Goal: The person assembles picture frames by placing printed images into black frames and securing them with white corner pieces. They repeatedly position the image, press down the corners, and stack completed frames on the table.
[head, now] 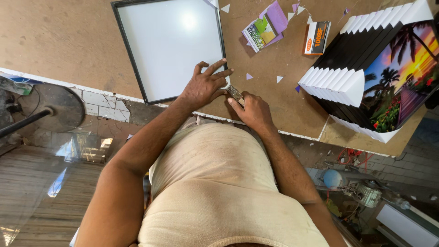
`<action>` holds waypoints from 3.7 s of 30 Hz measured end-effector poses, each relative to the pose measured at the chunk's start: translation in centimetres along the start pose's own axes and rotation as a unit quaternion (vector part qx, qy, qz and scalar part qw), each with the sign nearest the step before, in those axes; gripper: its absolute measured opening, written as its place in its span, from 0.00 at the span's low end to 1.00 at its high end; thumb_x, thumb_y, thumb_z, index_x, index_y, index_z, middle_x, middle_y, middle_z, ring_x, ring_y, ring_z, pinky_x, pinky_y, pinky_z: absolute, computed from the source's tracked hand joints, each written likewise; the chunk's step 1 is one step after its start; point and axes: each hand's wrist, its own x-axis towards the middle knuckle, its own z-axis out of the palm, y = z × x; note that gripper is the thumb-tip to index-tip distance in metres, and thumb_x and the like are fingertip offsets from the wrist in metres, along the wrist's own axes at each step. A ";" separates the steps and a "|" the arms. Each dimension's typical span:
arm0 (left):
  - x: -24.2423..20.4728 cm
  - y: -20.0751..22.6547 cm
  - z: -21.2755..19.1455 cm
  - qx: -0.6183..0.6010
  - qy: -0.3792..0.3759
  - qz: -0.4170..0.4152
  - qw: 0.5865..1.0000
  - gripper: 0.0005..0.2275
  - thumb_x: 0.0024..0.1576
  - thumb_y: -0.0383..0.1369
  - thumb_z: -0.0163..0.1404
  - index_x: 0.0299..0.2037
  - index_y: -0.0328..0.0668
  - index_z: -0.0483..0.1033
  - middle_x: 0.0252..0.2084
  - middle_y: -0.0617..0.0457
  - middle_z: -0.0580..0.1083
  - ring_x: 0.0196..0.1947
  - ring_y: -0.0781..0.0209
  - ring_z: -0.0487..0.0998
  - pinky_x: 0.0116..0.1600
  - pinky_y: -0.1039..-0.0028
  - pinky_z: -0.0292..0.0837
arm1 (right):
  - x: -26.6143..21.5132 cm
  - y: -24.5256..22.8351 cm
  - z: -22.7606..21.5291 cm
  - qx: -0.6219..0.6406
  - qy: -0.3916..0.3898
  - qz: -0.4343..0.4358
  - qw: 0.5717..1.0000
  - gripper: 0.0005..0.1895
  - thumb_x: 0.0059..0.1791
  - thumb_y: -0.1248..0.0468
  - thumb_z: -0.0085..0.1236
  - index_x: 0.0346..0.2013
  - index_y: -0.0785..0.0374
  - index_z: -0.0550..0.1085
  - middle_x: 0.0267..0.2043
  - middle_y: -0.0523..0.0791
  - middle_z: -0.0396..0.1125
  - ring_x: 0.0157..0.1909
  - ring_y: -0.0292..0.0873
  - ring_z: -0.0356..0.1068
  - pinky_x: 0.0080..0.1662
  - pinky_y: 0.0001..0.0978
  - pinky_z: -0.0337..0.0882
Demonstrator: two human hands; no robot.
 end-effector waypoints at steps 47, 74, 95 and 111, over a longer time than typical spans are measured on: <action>-1.7 8.2 -25.5 -0.154 0.294 0.098 0.938 0.27 0.58 0.39 0.68 0.63 0.41 0.70 0.53 0.52 0.75 0.53 0.55 0.78 0.57 0.66 0.77 | -3.7 -12.6 -17.5 0.425 0.264 -0.257 0.827 0.11 0.55 0.72 0.69 0.46 0.74 0.74 0.41 0.52 0.74 0.39 0.39 0.75 0.46 0.29 0.76; -1.7 9.1 -25.4 -0.190 0.225 0.114 0.949 0.12 0.61 0.30 0.64 0.46 0.40 0.73 0.45 0.51 0.76 0.46 0.60 0.79 0.45 0.71 0.79 | -0.1 -12.3 -16.8 0.427 0.093 -0.274 0.857 0.14 0.56 0.55 0.63 0.36 0.64 0.81 0.30 0.42 0.72 0.29 0.31 0.68 0.31 0.20 0.65; -1.4 7.3 -13.1 -0.077 0.102 -0.023 0.992 0.13 0.53 0.33 0.62 0.45 0.36 0.80 0.37 0.47 0.70 0.36 0.51 0.72 0.45 0.61 0.69 | -6.3 2.8 -2.8 -0.077 0.176 -0.071 0.979 0.35 0.36 0.55 0.71 0.54 0.63 0.73 0.52 0.52 0.68 0.53 0.55 0.66 0.52 0.49 0.68; -1.0 0.1 -0.1 0.007 0.045 -0.008 0.999 0.11 0.57 0.43 0.57 0.40 0.45 0.78 0.68 0.56 0.71 0.73 0.58 0.57 0.68 0.52 0.55 | -1.9 2.6 -1.0 -0.057 -0.051 0.020 0.997 0.22 0.51 0.48 0.55 0.35 0.67 0.75 0.31 0.56 0.72 0.36 0.61 0.74 0.40 0.53 0.73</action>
